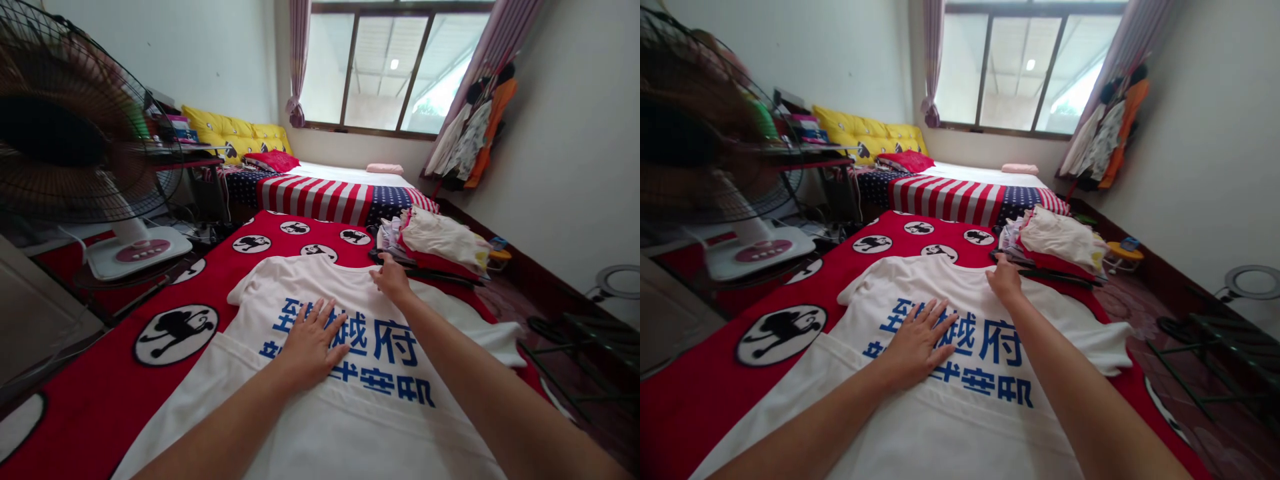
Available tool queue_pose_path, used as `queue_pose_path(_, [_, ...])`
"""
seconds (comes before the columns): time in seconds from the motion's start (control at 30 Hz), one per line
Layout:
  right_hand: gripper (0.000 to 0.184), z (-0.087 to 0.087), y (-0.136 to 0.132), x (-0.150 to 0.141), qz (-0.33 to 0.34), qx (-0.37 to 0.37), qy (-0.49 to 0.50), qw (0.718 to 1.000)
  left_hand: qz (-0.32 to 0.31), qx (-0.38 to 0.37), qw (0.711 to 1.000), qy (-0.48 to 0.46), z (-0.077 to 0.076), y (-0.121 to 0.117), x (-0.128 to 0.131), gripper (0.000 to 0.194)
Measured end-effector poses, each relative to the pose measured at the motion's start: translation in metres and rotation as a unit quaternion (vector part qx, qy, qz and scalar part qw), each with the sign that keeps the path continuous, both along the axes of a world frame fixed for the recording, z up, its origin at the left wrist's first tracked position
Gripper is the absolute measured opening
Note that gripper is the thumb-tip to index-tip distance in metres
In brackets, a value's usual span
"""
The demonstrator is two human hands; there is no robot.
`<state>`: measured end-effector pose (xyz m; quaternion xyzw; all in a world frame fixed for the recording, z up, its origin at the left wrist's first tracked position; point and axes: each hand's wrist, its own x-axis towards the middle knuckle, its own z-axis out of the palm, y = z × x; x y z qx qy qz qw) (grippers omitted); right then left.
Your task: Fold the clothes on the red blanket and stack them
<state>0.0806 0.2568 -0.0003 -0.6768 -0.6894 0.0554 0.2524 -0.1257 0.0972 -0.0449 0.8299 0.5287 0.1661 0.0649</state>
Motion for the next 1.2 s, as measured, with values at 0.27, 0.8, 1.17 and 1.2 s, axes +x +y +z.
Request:
queue_pose_path(0.27, [0.016,-0.017,0.052,0.001,-0.014,-0.084,0.059,0.995,-0.002,0.002,1.000,-0.012,-0.003,-0.001,0.000,0.061])
queue_pose_path(0.8, [0.056,-0.032,-0.039,0.046,0.071,-0.083,-0.208,0.972,-0.001,-0.017,1.000,-0.020,0.001,-0.001,-0.002,0.062])
queue_pose_path(1.17, [0.056,-0.048,-0.128,-0.011,0.081,-0.066,-0.230,0.968,0.086,-0.090,0.927,-0.353,0.032,0.019,-0.069,0.033])
queue_pose_path(1.2, [0.056,-0.049,-0.128,-0.010,0.083,-0.066,-0.224,0.969,0.130,-0.078,0.921,-0.359,0.038,0.019,-0.091,0.035])
